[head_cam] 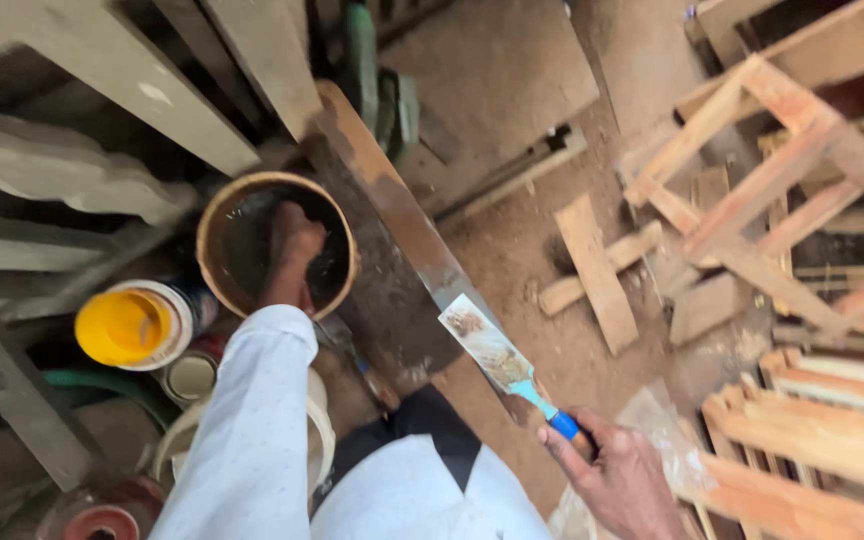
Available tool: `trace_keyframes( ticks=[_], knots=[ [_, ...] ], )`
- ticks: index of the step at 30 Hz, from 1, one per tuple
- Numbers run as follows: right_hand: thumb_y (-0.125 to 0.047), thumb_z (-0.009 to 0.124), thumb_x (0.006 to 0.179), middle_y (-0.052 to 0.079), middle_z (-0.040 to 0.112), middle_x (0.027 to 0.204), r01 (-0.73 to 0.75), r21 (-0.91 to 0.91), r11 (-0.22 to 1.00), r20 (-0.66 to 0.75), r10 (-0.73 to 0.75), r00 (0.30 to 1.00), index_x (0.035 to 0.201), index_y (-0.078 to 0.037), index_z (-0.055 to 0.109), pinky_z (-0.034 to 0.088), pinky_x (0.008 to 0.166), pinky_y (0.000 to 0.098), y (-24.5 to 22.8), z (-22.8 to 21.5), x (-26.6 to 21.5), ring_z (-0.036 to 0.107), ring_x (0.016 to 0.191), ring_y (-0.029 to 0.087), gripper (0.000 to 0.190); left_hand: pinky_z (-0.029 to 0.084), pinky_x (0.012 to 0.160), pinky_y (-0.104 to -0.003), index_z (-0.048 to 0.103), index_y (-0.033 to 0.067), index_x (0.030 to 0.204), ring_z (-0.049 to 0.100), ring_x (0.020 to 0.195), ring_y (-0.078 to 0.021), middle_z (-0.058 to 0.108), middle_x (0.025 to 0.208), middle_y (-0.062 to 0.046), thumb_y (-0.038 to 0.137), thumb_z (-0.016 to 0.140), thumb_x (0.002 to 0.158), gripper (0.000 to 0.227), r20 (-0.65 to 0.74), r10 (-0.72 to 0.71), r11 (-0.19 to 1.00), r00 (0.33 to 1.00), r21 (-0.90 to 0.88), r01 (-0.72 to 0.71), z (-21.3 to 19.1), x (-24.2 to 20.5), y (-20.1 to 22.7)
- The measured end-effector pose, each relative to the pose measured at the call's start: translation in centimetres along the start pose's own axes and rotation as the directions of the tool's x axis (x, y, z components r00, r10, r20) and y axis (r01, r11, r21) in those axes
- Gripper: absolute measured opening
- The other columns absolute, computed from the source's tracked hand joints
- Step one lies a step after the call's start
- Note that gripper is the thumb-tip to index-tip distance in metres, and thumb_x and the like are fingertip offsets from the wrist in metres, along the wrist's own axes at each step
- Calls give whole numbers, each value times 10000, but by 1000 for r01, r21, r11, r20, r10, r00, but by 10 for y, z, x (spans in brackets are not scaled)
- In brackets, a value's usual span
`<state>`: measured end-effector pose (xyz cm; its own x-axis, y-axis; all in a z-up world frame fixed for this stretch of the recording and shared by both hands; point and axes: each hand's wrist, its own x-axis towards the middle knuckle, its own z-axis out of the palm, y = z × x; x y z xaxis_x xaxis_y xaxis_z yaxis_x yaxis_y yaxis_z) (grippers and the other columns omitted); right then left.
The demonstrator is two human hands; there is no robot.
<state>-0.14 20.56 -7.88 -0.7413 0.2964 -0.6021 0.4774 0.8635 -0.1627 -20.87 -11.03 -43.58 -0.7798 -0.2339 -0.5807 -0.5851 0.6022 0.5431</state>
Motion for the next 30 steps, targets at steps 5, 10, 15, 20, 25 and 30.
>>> trace_keyframes(
  ticks=[5, 10, 15, 20, 25, 30],
  knots=[
    [-465, 756, 839, 185, 680, 616, -121, -60, 991, 110, 127, 986, 1146, -158, 762, 530, 595, 446, 11, -26, -13, 708, 587, 336, 434, 595, 734, -301, 783, -11, 992, 764, 760, -167, 800, 866, -144, 59, 703, 870, 162, -141, 173, 914, 975, -345, -212, -43, -94, 38],
    [-440, 712, 892, 219, 637, 638, -95, -146, 985, 186, 122, 975, 1153, -156, 744, 501, 617, 470, 24, -42, -22, 662, 586, 356, 387, 582, 685, -308, 795, 16, 1028, 745, 704, -183, 789, 840, -139, 114, 732, 853, 210, 46, 325, 867, 945, -412, -278, -47, -243, 116],
    [-409, 674, 907, 196, 624, 621, -70, -136, 988, 235, 101, 967, 1137, -141, 738, 495, 625, 464, 36, -53, -35, 634, 587, 355, 359, 604, 828, -388, 770, -21, 1053, 772, 918, -319, 761, 991, -223, 87, 671, 888, 221, 65, 407, 839, 911, -421, -345, -25, -333, 153],
    [-414, 664, 919, 197, 633, 619, -188, -103, 977, 226, 208, 952, 1134, -127, 734, 484, 626, 465, 58, -61, -49, 640, 592, 348, 366, 578, 944, -402, 703, -103, 1108, 716, 1078, -380, 722, 1146, -275, 8, 634, 887, 257, 102, 532, 784, 841, -436, -443, -3, -368, 146],
    [-410, 674, 905, 199, 620, 607, -209, -44, 977, 167, 214, 963, 1153, -122, 729, 464, 604, 459, 80, -59, -50, 622, 564, 320, 384, 540, 1035, -404, 615, -72, 1301, 670, 1214, -388, 650, 1297, -282, 86, 640, 920, 413, 259, 432, 895, 864, -241, -375, 9, -372, 138],
    [-393, 677, 922, 182, 590, 594, -156, 34, 987, 134, 150, 979, 1149, -95, 737, 446, 572, 438, 91, -51, -47, 577, 535, 278, 379, 260, 1193, -535, 409, -162, 1411, 298, 1460, -486, 281, 1547, -364, 315, 788, 807, 858, 56, 670, 723, 740, 175, -668, 33, -348, 121]
  ],
)
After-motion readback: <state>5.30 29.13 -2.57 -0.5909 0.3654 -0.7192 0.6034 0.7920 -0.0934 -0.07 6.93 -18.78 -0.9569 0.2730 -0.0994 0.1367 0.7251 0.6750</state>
